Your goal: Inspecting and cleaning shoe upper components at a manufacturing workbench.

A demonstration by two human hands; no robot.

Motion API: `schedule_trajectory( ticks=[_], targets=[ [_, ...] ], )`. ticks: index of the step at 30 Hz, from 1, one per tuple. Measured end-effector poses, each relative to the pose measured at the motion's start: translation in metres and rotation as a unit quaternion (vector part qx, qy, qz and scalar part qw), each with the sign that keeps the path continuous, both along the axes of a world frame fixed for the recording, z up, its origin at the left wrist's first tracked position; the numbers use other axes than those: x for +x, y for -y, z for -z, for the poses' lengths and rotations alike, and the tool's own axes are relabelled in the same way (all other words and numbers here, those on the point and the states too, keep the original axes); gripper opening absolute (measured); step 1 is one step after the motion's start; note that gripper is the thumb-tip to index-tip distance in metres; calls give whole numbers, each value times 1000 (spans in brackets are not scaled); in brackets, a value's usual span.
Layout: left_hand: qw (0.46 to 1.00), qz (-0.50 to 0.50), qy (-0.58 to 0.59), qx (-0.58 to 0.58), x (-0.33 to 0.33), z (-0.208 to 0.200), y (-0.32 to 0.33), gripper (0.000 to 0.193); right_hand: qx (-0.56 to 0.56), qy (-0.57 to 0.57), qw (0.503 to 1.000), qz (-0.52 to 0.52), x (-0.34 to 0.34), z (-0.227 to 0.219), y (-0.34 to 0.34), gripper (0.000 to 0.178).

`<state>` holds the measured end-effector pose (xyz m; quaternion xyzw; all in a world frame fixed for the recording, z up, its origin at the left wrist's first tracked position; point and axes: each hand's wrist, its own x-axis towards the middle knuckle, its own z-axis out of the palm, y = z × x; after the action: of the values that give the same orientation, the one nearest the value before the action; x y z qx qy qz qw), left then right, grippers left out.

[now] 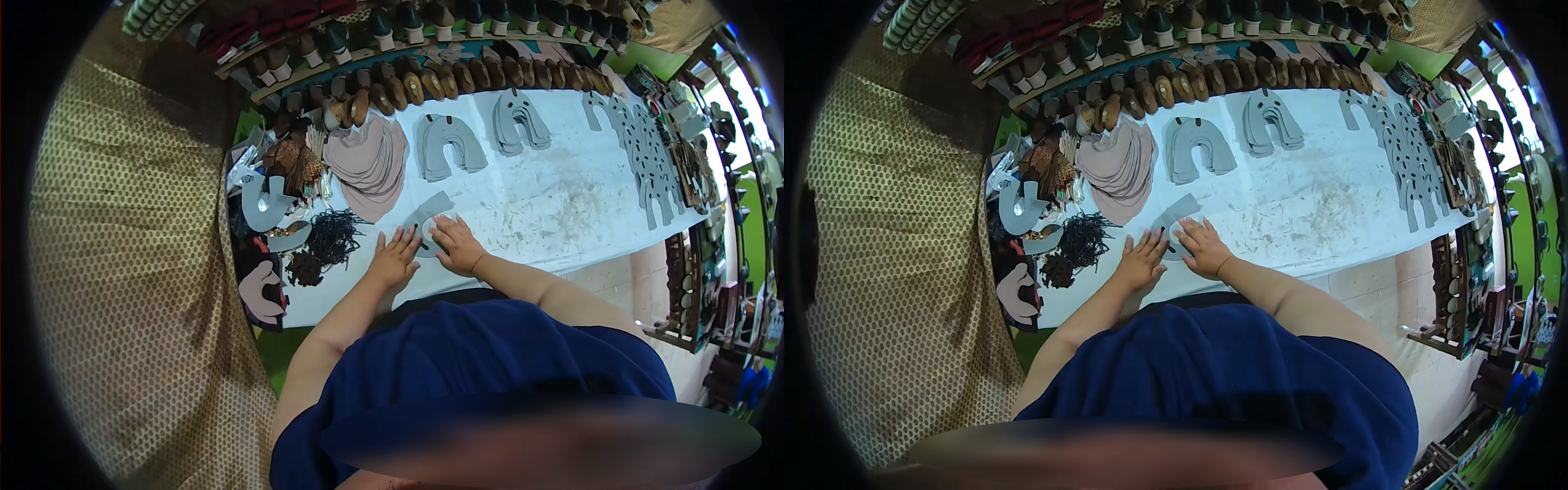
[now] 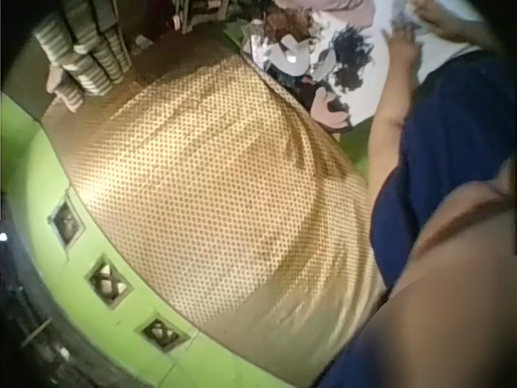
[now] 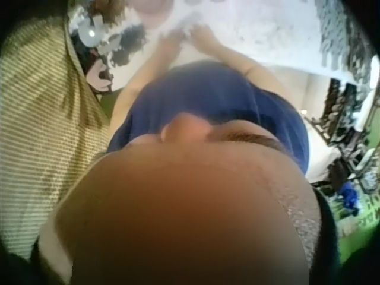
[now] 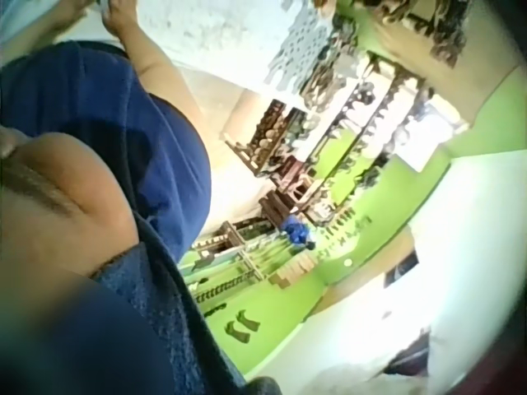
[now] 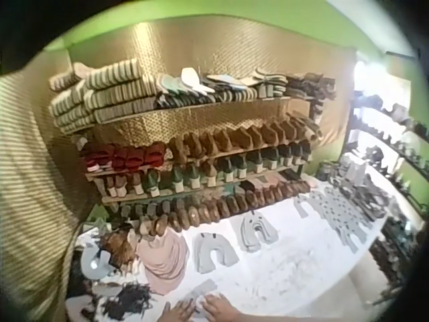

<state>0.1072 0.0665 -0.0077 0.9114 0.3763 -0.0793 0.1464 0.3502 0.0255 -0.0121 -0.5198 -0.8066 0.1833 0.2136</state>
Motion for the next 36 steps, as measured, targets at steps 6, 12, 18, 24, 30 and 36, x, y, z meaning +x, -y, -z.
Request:
schedule_trajectory(
  ticks=[6, 12, 18, 24, 30, 36],
  targets=[
    [988, -145, -42, 13, -84, -13, 28, 79, -20, 122, 983, -136, 1, -2, 1, 60],
    [895, -437, -91, 19, -162, -14, 88, 98, -13, 126, 990, -67, -3, 4, 0, 71],
    [833, -536, -98, -98, -177, -17, 92, 113, -29, 145, 988, -49, -8, 3, -1, 72],
    [839, -508, -106, -163, -189, -23, 89, 123, -21, 175, 983, -52, -20, -3, -4, 71],
    [848, -484, -85, -200, -197, -25, 86, 125, -3, 238, 968, -79, -30, 6, -31, 59],
    [843, -485, -79, -222, -205, -15, 86, 126, 31, 218, 955, -201, -15, 5, -19, 40]
  ],
)
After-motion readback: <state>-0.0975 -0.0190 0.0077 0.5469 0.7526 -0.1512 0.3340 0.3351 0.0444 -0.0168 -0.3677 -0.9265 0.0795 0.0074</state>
